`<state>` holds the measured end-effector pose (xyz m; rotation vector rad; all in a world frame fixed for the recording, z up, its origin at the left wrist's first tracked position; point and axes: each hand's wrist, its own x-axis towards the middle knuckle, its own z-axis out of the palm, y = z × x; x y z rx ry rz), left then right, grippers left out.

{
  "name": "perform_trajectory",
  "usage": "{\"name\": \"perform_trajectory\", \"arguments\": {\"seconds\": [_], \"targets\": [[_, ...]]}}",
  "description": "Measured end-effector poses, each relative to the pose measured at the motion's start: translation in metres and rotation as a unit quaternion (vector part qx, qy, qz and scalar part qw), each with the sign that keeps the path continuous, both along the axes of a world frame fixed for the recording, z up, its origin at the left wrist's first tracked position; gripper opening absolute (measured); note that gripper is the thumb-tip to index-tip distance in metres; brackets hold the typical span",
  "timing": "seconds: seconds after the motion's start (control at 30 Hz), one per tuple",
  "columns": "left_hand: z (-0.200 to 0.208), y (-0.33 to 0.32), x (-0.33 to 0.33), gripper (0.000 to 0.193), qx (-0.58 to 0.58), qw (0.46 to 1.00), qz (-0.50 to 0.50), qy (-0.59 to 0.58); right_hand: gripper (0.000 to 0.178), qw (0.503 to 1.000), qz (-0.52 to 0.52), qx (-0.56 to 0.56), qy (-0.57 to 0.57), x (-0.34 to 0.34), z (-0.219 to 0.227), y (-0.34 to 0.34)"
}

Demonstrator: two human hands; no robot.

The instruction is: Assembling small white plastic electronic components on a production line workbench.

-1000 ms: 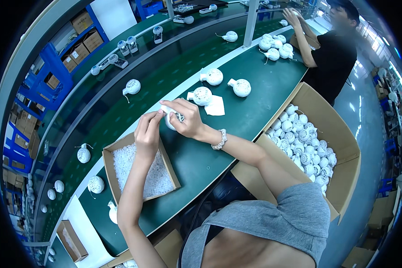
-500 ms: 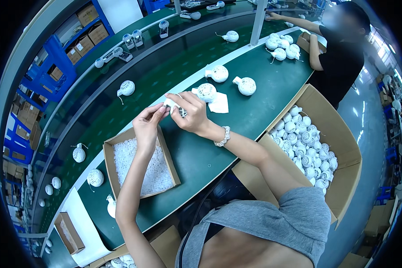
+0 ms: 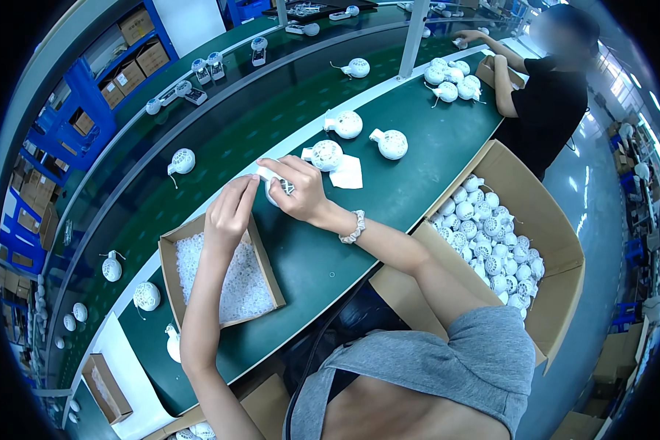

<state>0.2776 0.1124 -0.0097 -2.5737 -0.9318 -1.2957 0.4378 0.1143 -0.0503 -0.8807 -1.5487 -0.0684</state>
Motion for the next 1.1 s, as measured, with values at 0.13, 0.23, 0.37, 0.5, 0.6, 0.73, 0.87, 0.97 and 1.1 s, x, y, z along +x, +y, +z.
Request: {"name": "perform_trajectory", "arguments": {"seconds": [0.13,0.23,0.37,0.5,0.6,0.73,0.87,0.97,1.1], "targets": [[-0.002,0.003,0.001,0.015,-0.031,0.999,-0.022,-0.022,0.031,1.000,0.015,0.001,0.006,0.001,0.001,-0.001],[-0.011,0.005,0.006,0.016,-0.421,0.857,-0.060,-0.291,0.033,1.000,0.019,-0.011,0.014,0.001,0.000,-0.002],[-0.014,-0.001,0.018,0.018,-0.572,0.638,-0.092,-0.507,0.033,1.000,0.006,-0.006,-0.001,0.001,0.001,-0.004],[-0.019,-0.004,0.019,0.018,-0.577,0.616,-0.107,-0.525,0.033,1.000,0.009,0.003,-0.009,0.001,0.002,-0.006],[-0.018,-0.003,0.007,0.017,-0.542,0.682,-0.107,-0.480,0.034,1.000,0.021,0.010,-0.010,0.000,0.002,-0.009],[0.000,0.013,-0.019,0.015,-0.010,0.994,-0.106,0.036,0.035,0.998,0.038,0.004,-0.040,0.002,0.003,-0.008],[-0.003,0.012,-0.017,0.015,-0.091,0.993,-0.067,-0.038,0.035,0.999,0.040,0.020,-0.031,0.002,0.002,-0.005],[-0.007,0.009,-0.006,0.015,-0.224,0.960,-0.073,-0.153,0.035,0.999,0.032,0.031,-0.027,0.003,0.003,-0.004],[-0.015,0.001,0.011,0.016,-0.514,0.755,-0.105,-0.394,0.032,0.998,0.022,0.047,-0.021,0.005,0.003,-0.001]]}}
